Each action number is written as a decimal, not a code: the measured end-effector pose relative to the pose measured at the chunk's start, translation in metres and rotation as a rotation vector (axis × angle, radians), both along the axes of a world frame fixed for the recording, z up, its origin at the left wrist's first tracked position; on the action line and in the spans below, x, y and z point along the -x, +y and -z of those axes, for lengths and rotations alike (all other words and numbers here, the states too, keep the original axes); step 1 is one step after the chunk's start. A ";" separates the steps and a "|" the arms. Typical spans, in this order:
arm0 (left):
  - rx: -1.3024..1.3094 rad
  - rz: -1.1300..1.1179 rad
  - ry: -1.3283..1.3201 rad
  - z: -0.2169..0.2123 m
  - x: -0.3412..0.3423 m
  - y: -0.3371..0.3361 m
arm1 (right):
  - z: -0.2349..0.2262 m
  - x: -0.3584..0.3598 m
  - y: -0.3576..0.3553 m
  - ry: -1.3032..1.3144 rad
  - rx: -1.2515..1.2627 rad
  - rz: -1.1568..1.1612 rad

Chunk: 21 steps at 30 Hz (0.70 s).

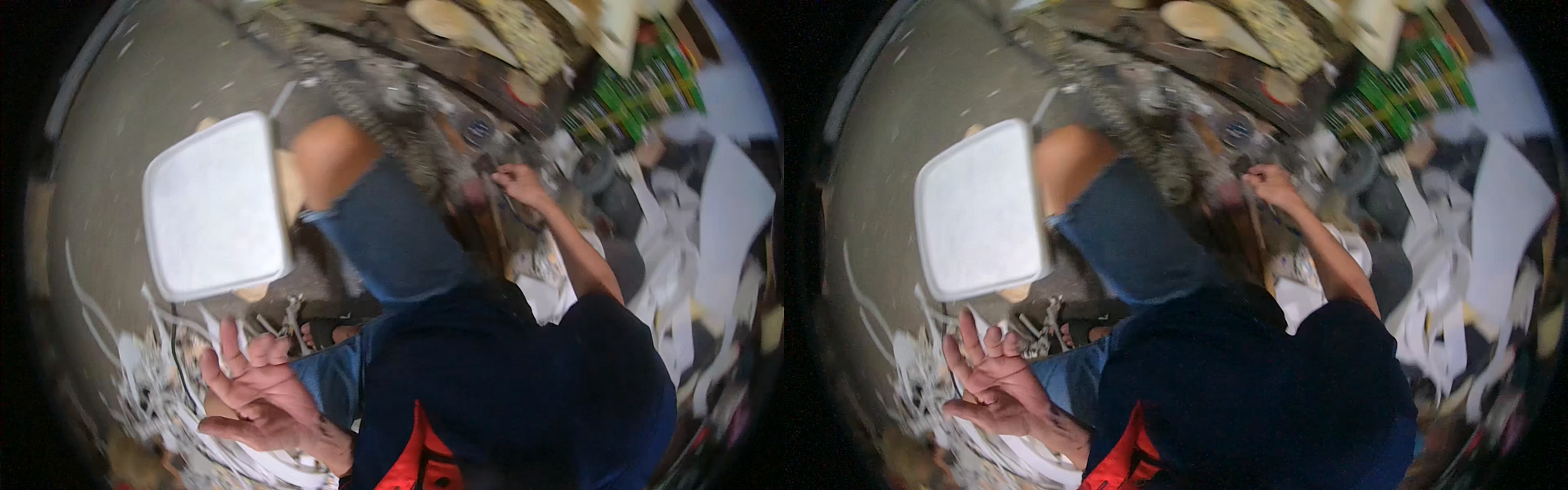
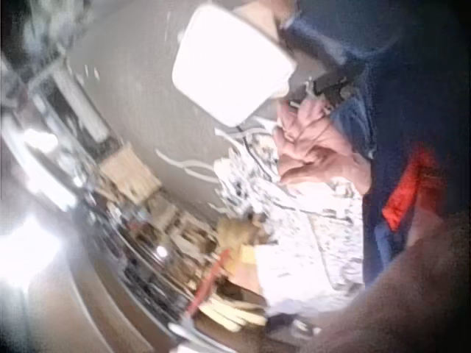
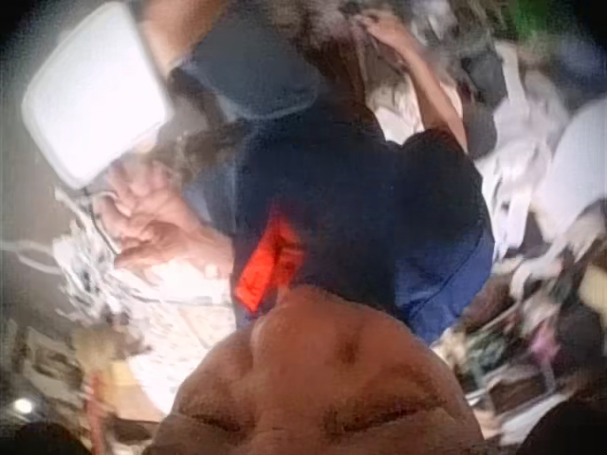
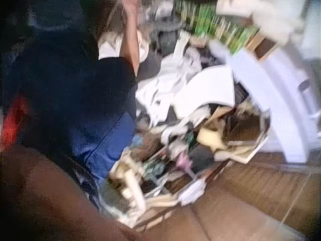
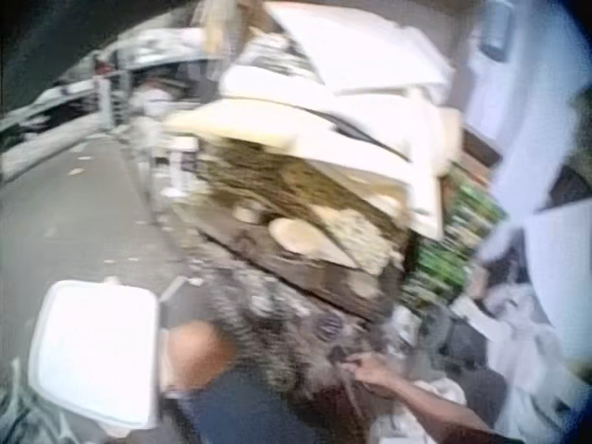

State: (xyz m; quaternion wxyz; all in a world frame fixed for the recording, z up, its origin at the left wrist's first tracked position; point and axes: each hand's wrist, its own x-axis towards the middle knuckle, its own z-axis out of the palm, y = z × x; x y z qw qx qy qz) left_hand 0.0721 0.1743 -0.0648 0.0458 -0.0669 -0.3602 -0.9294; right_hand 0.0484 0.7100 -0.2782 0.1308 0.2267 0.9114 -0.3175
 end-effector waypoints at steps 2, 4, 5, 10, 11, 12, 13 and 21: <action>-0.125 0.277 -0.078 -0.025 0.005 0.056 | 0.026 -0.059 0.009 -0.057 -0.025 0.085; -0.322 0.722 0.021 -0.055 0.011 0.091 | 0.052 -0.106 0.005 -0.095 -0.114 0.047; -0.398 0.869 0.119 -0.067 0.013 0.106 | 0.065 -0.122 0.002 -0.140 -0.183 0.013; -0.799 1.438 -0.041 -0.093 0.029 0.122 | 0.112 -0.198 -0.006 -0.471 -0.267 -0.004; -0.817 1.430 -0.027 -0.092 0.028 0.122 | 0.120 -0.210 -0.008 -0.500 -0.305 -0.107; -0.831 1.412 -0.010 -0.091 0.030 0.120 | 0.127 -0.220 -0.008 -0.529 -0.345 -0.216; -0.839 1.402 0.002 -0.090 0.029 0.119 | 0.136 -0.226 -0.010 -0.619 -0.408 -0.354; -1.020 1.477 0.188 -0.069 0.029 0.125 | 0.178 -0.251 -0.004 -0.533 -0.318 -0.049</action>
